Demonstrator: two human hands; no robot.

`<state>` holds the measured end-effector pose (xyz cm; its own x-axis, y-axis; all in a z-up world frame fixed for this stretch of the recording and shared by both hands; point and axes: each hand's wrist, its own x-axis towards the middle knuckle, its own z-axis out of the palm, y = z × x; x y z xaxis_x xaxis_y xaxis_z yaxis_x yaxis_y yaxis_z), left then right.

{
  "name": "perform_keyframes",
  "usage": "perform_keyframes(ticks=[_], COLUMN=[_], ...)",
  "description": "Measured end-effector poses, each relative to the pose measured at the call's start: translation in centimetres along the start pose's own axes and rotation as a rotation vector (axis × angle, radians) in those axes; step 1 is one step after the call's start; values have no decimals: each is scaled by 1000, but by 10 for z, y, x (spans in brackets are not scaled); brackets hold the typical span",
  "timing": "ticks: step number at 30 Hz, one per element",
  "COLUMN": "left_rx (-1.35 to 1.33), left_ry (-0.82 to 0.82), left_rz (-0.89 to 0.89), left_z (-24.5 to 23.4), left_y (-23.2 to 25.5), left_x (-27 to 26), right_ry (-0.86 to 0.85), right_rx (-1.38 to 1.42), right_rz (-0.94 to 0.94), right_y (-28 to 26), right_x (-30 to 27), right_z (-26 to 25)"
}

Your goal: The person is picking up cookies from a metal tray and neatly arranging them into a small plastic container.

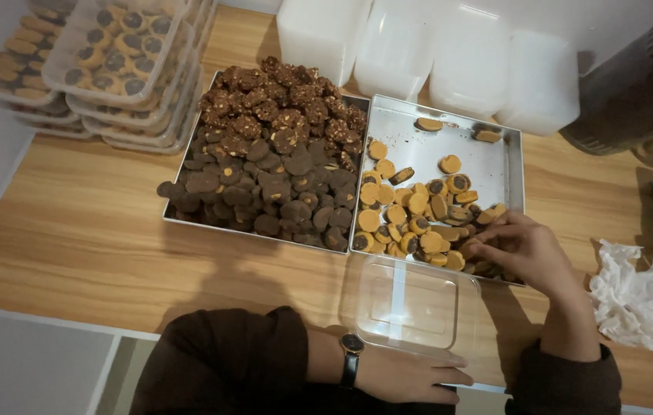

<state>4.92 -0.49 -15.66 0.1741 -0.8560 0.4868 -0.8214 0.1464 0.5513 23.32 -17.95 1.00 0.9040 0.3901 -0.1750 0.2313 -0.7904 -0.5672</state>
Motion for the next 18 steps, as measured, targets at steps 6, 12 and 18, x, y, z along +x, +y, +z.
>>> perform_keyframes(ticks=[6,12,18], left_rx=[-27,163,41], left_ry=[6,118,123], left_rz=[-20,41,21], left_z=[4,-3,-8], left_y=[-2,5,9], left_x=[0,6,8], right_ry=[277,492,342], right_rx=[120,-128,-455], right_rz=[-164,-958,-1102], right_y=[-22,-30,-75], right_x=[-16,-35,-51], right_z=[-4,53,87])
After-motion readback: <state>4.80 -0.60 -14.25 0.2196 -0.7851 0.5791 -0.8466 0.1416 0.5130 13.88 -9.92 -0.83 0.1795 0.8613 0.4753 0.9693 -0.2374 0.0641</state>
